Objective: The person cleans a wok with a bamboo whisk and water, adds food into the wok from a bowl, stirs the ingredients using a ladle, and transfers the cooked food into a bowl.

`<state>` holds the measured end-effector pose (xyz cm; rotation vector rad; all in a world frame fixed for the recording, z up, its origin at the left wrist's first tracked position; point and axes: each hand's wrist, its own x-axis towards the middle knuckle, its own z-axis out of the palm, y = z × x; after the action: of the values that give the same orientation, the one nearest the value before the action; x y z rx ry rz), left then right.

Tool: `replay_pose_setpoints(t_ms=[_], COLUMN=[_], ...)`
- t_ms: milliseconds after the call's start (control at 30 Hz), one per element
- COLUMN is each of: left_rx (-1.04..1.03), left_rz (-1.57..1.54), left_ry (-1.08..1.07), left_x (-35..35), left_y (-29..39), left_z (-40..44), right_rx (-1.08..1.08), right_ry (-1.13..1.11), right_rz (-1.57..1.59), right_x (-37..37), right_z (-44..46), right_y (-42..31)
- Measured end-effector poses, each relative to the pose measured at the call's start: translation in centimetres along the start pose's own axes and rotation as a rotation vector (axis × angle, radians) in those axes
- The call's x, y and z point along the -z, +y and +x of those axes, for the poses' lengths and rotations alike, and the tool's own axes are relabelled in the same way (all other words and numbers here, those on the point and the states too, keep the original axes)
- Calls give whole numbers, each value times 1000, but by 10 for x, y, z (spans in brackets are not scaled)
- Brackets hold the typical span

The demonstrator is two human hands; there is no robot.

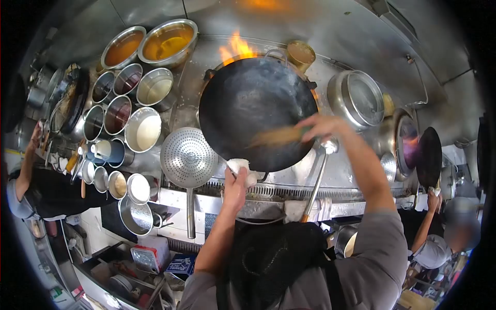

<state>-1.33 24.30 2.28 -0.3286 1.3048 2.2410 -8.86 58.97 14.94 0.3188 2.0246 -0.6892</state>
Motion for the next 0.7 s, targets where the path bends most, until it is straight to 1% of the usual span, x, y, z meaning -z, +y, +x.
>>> replay_pose_setpoints(t_ms=[33, 100, 167, 200, 233, 267, 300, 333, 367, 400, 433, 500, 533, 567, 633, 667, 700], left_rx=[6, -1, 3, 13, 54, 96, 94, 105, 117, 128, 81, 4, -32, -38, -70, -77, -112], left_rz=[-6, -18, -67, -62, 2, 66, 72, 77, 83, 82, 91, 175, 216, 243, 305, 311, 470], left_ry=[-8, -22, -21, -19, 28, 71, 109, 100, 63, 29, 151, 153, 144, 126, 93, 95, 50], left_x=[2, -2, -3, -4, -7, -11, -14, -5, 11, 23, 23, 52, 66, 76, 100, 111, 114], left_y=[-3, -3, -5, -5, 1, 5, 5, 4, 2, 1, 8, 17, 21, 27, 30, 24, 26], left_z=[2, 10, 7, 3, 3, 5, 5, 6, 9, 10, 2, -7, -11, -20, -30, -38, -47], right_rx=[125, -49, 239, 314, 257, 95, 108, 613, 386, 552, 600, 5, -180, -107, 17, 23, 228], right_ry=[491, 1351, 1986, 2035, 1776, 1287, 844, 881, 270, 156, 4, -112, 157, 689, 1521, 1525, 1804], right_rz=[-358, -83, 179, 251, 320, 324, -68, -267, 44, -41, -57, -108, -191, -520, -284, -277, -76], right_x=[27, 20, 10, -2, -22, -40, -56, -98, -103, -110, -97, -27, -9, 5, 8, 10, 13], right_z=[23, 10, 60, 73, 93, 90, 123, 133, 36, 25, 3, -78, -99, -65, -50, -35, -16], right_y=[58, 16, -13, -36, -48, -68, -54, -36, -80, -50, -15, 4, 10, 84, 67, 53, 37])
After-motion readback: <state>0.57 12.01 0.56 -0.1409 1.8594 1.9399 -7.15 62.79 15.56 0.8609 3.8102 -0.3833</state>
